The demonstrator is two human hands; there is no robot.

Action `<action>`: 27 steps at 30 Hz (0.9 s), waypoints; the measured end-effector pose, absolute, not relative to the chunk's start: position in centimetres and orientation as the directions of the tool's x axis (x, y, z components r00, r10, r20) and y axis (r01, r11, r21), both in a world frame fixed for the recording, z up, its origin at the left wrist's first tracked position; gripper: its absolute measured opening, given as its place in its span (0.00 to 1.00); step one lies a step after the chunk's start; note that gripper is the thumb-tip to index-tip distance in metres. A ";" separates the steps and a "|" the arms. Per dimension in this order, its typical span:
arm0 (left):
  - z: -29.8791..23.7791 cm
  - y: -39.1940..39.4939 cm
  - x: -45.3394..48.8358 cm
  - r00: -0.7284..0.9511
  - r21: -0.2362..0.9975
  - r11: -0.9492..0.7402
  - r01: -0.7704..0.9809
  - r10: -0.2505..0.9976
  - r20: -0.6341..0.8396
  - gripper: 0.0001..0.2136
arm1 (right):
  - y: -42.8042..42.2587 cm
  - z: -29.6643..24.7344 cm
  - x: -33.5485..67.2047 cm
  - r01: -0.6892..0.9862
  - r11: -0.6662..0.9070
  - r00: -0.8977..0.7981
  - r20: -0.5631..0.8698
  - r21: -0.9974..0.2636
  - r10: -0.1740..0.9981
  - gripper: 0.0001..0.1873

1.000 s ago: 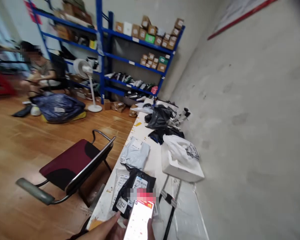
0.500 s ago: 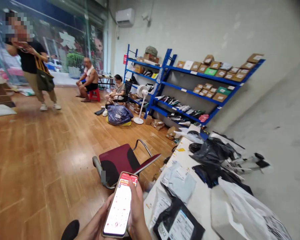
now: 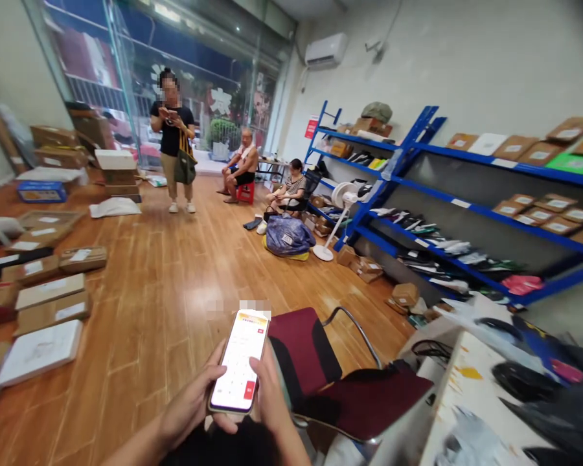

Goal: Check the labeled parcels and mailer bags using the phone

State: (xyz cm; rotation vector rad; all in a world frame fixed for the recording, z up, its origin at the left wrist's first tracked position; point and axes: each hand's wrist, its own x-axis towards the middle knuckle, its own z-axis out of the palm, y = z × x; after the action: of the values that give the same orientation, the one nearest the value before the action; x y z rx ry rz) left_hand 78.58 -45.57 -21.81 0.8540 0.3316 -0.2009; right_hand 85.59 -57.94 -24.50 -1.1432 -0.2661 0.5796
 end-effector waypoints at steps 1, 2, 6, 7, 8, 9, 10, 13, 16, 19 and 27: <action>-21.7 -44.5 79.0 0.930 0.683 0.669 0.293 -0.034 -0.366 0.38 | -57.1 -24.8 86.2 -0.301 0.261 0.805 -0.098 -0.917 0.585 0.28; -21.8 -43.6 79.5 0.932 0.661 0.696 0.280 -0.032 -0.361 0.39 | -56.2 -25.0 86.7 -0.301 0.239 0.788 -0.101 -0.923 0.607 0.29; -22.6 -40.5 81.8 0.937 0.605 0.757 0.248 -0.027 -0.350 0.44 | -53.1 -24.2 89.3 -0.260 0.150 0.762 -0.108 -0.954 0.638 0.31; -22.8 -39.8 82.4 0.936 0.601 0.762 0.240 -0.017 -0.353 0.45 | -52.3 -23.9 90.1 -0.257 0.130 0.761 -0.118 -0.958 0.638 0.32; -22.8 -39.2 83.2 0.936 0.600 0.765 0.233 -0.008 -0.352 0.45 | -51.5 -23.6 91.0 -0.260 0.115 0.753 -0.127 -0.959 0.646 0.32; -22.8 -38.6 84.0 0.936 0.603 0.766 0.222 0.006 -0.352 0.45 | -50.7 -23.4 92.0 -0.267 0.107 0.738 -0.132 -0.958 0.662 0.32; -22.6 -38.1 85.0 0.934 0.610 0.765 0.208 0.029 -0.355 0.45 | -50.0 -23.3 93.2 -0.274 0.107 0.717 -0.129 -0.956 0.685 0.31; -21.9 -36.6 88.4 0.916 0.673 0.720 0.168 0.139 -0.378 0.41 | -47.8 -23.7 97.3 -0.291 0.124 0.658 -0.104 -0.948 0.746 0.28; -21.4 -35.4 92.7 0.875 0.745 0.648 0.160 0.257 -0.411 0.39 | -45.8 -24.1 101.9 -0.316 0.166 0.611 -0.066 -0.934 0.789 0.29; -21.9 -33.9 97.1 0.880 0.749 0.650 0.126 0.276 -0.388 0.40 | -44.0 -24.0 106.2 -0.348 0.195 0.583 -0.048 -0.917 0.811 0.31; -23.5 -31.4 105.5 0.891 0.706 0.703 0.087 0.261 -0.371 0.45 | -41.2 -24.9 115.7 -0.361 0.169 0.549 -0.063 -0.917 0.833 0.32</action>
State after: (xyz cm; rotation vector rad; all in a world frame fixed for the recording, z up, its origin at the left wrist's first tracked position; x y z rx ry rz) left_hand 105.52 -31.40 -23.53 0.7926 0.4728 0.1006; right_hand 115.65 -41.18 -24.89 -1.0949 -0.5241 0.9064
